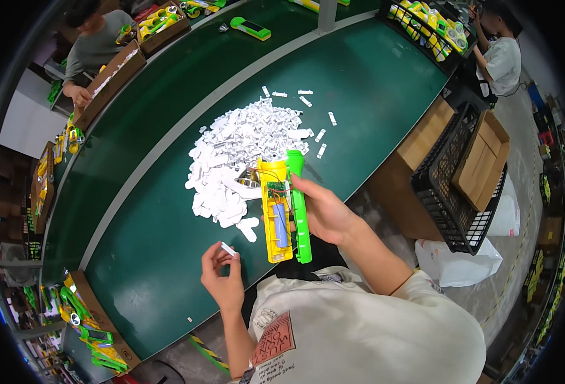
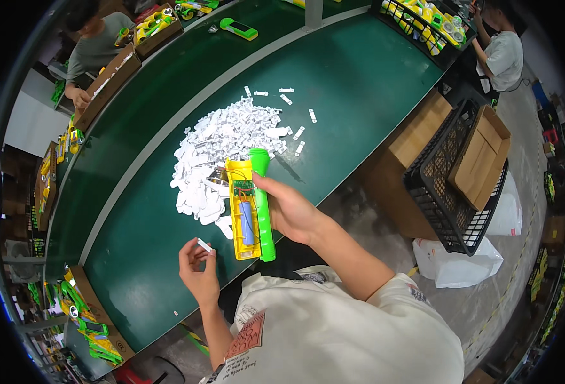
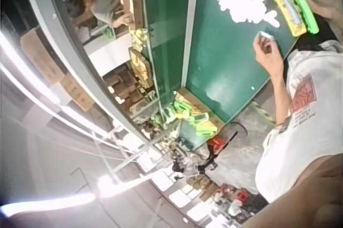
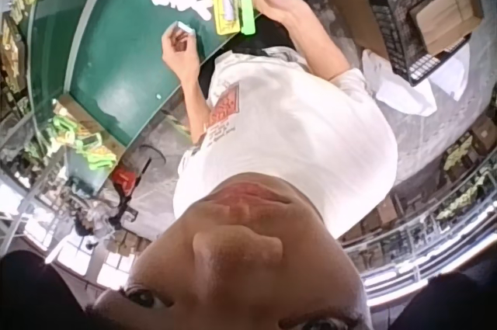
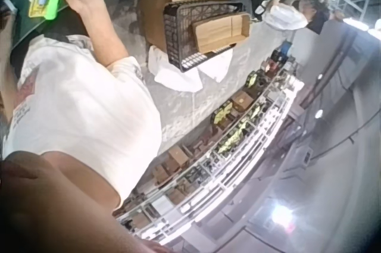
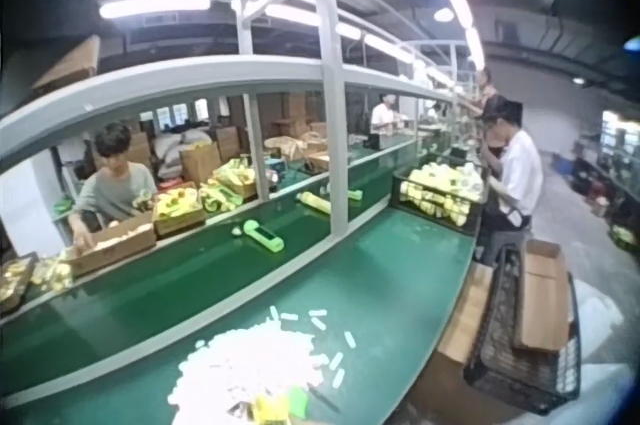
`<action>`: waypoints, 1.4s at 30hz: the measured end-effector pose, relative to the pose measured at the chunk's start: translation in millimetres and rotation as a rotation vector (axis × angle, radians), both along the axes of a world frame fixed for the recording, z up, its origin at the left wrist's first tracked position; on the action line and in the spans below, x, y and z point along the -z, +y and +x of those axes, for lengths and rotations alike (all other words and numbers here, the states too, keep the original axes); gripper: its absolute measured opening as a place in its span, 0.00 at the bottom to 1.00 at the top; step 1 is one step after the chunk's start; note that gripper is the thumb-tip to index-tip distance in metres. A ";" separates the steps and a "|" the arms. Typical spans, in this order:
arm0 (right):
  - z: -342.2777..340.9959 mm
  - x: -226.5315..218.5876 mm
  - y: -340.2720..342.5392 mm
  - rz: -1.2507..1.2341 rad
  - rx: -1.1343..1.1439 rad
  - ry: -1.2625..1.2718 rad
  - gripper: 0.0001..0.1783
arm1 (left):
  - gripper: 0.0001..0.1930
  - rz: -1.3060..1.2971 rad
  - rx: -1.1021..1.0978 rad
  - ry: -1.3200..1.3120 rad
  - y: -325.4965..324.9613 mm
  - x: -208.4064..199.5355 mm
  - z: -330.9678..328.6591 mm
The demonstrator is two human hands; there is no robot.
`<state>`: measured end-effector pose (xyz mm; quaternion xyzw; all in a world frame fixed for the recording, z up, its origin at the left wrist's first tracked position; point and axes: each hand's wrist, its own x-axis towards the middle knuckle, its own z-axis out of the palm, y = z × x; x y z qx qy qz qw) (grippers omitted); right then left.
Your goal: The person takes flashlight components from the conveyor and a box, inserts a plastic switch piece into the flashlight casing, and fits the flashlight halves together by hand.
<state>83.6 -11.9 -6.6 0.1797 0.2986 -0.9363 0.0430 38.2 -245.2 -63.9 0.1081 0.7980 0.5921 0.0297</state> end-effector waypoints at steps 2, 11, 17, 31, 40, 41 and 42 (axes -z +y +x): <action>-0.2 0.6 -0.1 0.005 -0.002 0.000 0.26 | 0.18 -0.017 0.017 0.010 1.2 1.9 3.2; -1.5 8.0 -0.6 0.034 -0.031 -0.008 0.29 | 0.19 -0.006 -0.014 -0.028 -9.5 12.2 8.4; -2.0 3.7 -1.7 0.060 -0.040 -0.013 0.30 | 0.20 0.161 -0.026 -0.186 -17.6 18.0 3.3; -3.0 20.1 -10.5 0.024 -0.007 -0.020 0.31 | 0.24 0.984 0.116 -0.738 -40.5 16.6 -16.4; -16.0 11.5 -19.6 0.068 -0.061 -0.041 0.32 | 0.24 0.983 0.117 -0.731 -43.6 14.3 -7.0; -17.9 10.2 -20.6 0.067 -0.062 -0.041 0.32 | 0.25 0.976 0.122 -0.732 -43.4 14.1 -8.8; -19.4 9.1 -21.5 0.066 -0.062 -0.042 0.32 | 0.25 0.978 0.124 -0.729 -43.3 14.9 -10.0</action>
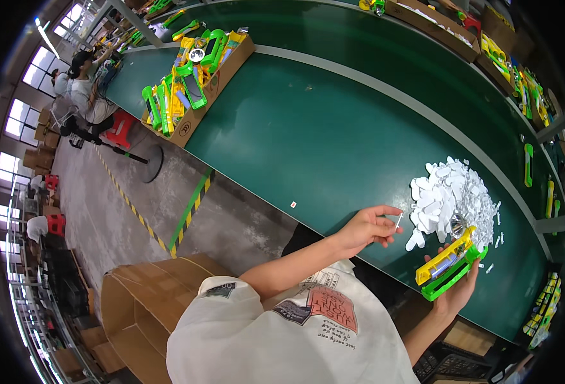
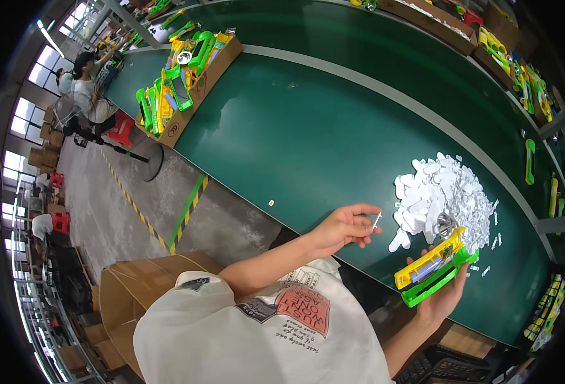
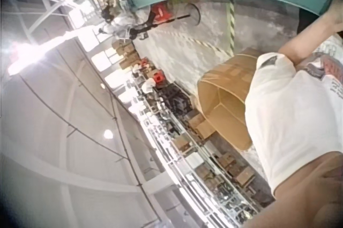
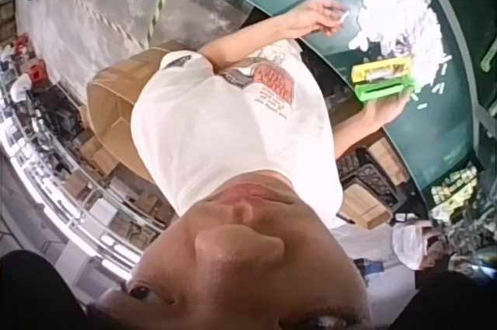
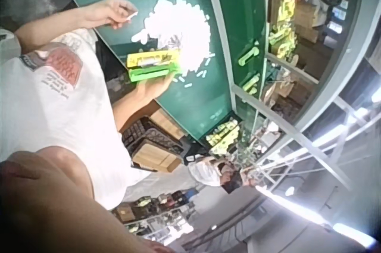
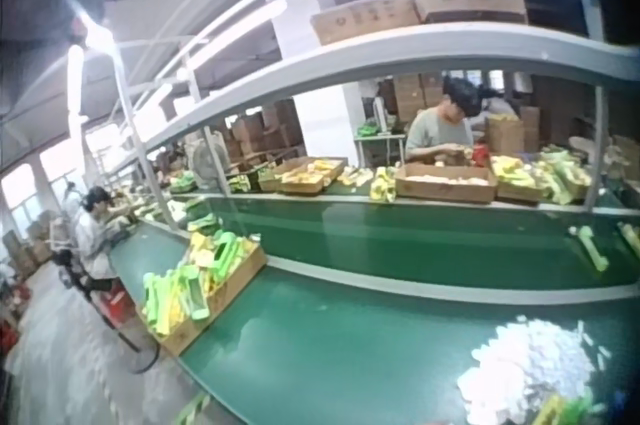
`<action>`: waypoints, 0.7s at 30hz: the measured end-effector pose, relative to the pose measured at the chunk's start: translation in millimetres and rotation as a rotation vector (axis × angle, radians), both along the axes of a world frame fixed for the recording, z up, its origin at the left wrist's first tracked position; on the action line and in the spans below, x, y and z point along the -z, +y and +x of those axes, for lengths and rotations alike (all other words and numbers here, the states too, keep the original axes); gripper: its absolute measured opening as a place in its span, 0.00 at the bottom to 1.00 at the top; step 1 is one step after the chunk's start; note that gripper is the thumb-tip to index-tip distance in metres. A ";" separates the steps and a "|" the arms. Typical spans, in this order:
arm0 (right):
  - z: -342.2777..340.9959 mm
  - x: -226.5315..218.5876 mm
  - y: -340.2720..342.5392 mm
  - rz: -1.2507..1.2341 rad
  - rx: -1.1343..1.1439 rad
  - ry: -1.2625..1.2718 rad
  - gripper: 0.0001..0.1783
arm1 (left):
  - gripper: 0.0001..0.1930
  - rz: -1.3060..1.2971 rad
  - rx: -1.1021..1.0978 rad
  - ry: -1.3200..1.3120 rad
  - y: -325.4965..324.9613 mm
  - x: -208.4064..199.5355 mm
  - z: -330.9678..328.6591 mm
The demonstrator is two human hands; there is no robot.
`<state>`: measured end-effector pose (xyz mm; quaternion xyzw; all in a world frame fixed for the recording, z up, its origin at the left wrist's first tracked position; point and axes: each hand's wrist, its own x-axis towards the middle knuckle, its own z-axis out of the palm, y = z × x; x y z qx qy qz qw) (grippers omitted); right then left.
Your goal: The person takes flashlight components from the conveyor and a box, inserts a plastic switch piece into the flashlight casing, and fits the flashlight halves together by hand.
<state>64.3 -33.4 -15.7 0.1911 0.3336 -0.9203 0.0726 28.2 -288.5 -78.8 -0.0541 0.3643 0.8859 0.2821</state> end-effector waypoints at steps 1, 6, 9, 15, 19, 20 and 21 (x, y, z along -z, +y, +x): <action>0.1 0.1 -0.2 0.003 -0.001 0.003 0.32 | 0.24 -0.006 0.010 -0.004 0.0 1.7 -0.4; -0.2 4.7 0.5 0.007 0.018 -0.029 0.31 | 0.23 -0.008 0.015 0.012 -0.6 6.7 -3.6; 1.5 0.6 -1.6 0.032 0.023 -0.023 0.31 | 0.22 -0.041 0.011 0.010 -0.7 4.9 -3.2; 2.3 -0.3 -2.6 0.090 0.035 -0.029 0.30 | 0.22 -0.032 0.020 0.018 -0.3 3.2 -2.2; 1.5 -1.4 -6.1 0.109 0.040 -0.018 0.30 | 0.22 -0.023 0.026 0.016 -0.1 5.2 -1.6; 1.6 -2.7 -7.1 0.112 0.050 -0.012 0.30 | 0.22 -0.023 0.031 0.025 -0.4 4.4 -1.5; 1.9 -1.2 -5.2 0.112 0.046 -0.009 0.30 | 0.22 -0.022 0.027 0.028 -0.6 3.9 -1.1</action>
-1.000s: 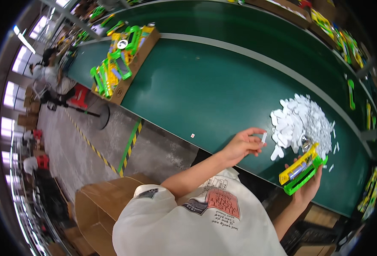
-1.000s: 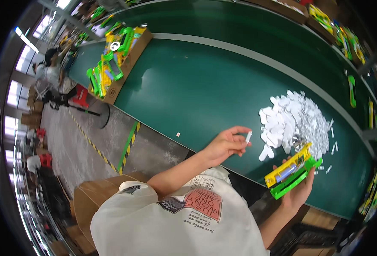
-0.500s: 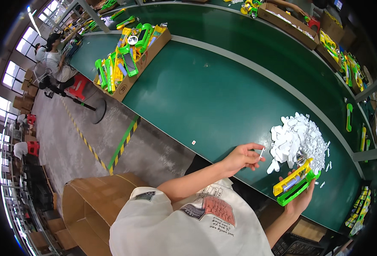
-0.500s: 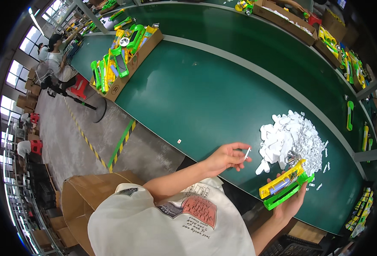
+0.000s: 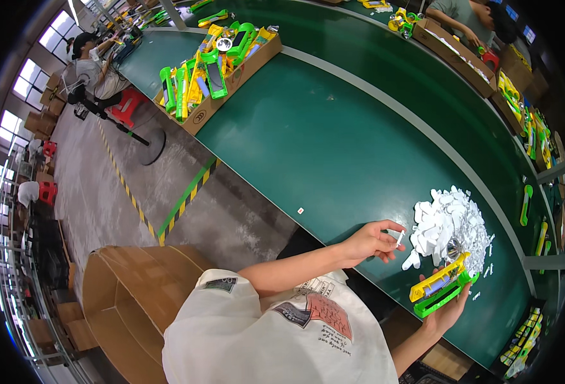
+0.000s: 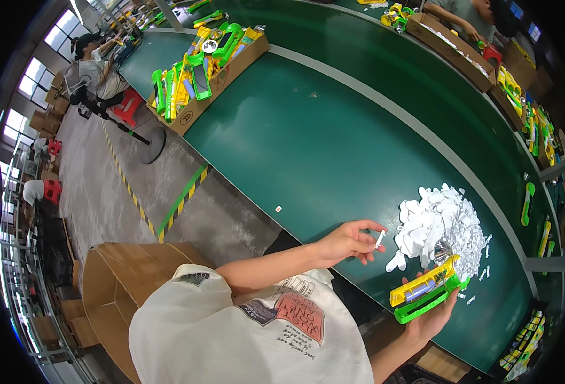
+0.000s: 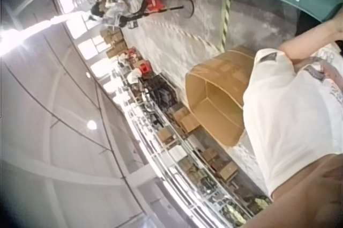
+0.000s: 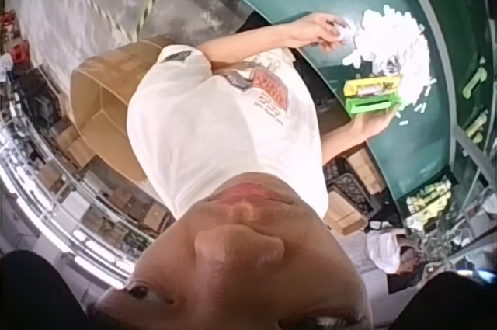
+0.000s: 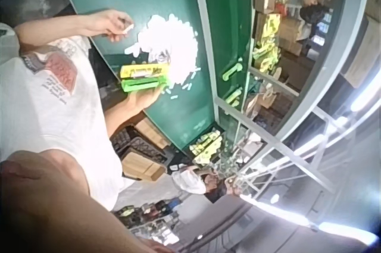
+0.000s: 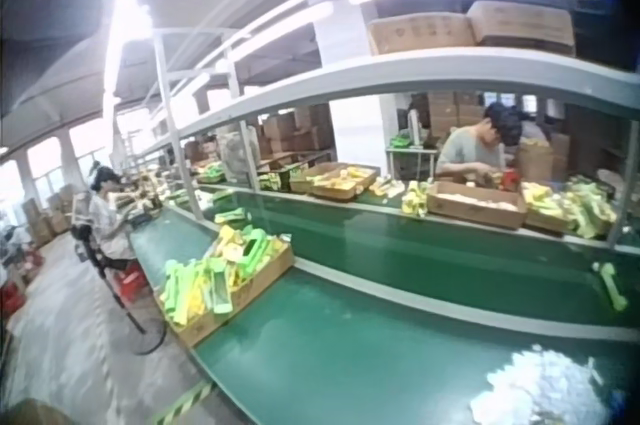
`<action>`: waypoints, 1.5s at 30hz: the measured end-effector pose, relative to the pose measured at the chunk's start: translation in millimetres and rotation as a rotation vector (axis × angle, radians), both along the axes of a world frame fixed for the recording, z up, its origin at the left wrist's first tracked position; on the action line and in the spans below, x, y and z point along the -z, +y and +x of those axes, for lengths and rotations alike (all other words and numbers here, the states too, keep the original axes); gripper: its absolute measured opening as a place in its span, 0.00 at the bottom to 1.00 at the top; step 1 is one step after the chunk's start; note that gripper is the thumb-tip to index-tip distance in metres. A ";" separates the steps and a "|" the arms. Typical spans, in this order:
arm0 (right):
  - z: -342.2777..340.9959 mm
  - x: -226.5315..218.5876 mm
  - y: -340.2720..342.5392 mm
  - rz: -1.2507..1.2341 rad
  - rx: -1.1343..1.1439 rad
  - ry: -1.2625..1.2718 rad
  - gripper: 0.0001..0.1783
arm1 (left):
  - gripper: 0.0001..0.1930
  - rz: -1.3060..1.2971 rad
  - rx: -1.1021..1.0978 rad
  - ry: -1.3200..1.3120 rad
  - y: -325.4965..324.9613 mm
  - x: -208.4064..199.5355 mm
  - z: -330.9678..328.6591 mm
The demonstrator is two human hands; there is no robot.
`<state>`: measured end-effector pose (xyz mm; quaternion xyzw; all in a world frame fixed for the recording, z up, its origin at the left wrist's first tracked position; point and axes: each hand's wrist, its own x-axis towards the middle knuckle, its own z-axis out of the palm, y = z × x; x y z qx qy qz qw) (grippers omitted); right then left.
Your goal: The person takes flashlight components from the conveyor and a box, inserts a plastic switch piece into the flashlight casing, and fits the flashlight halves together by hand.
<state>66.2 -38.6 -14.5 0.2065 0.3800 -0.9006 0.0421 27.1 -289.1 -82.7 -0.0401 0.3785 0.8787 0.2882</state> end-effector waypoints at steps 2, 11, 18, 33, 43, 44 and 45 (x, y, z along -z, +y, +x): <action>-0.2 4.6 4.6 0.000 -0.086 0.068 0.29 | 0.22 -0.013 0.010 0.008 -0.4 -0.4 0.3; -1.7 6.5 5.8 -0.016 -0.074 0.052 0.30 | 0.21 -0.016 0.005 0.008 -0.3 -3.5 -0.5; 0.2 5.5 5.7 -0.038 -0.069 0.047 0.30 | 0.24 -0.012 -0.006 0.032 0.8 -2.8 1.5; 0.7 2.3 1.8 -0.052 0.027 0.027 0.29 | 0.24 -0.019 0.029 0.030 6.1 -0.7 -8.9; 1.4 9.4 4.0 -0.117 0.057 0.068 0.28 | 0.19 -0.230 0.017 0.049 13.5 -2.1 2.0; 1.1 12.7 6.5 -0.128 0.079 0.074 0.28 | 0.19 -0.264 0.007 0.058 16.0 -2.8 1.7; 1.5 13.7 6.6 -0.141 0.098 0.075 0.28 | 0.19 -0.300 -0.005 0.063 16.3 -3.4 3.7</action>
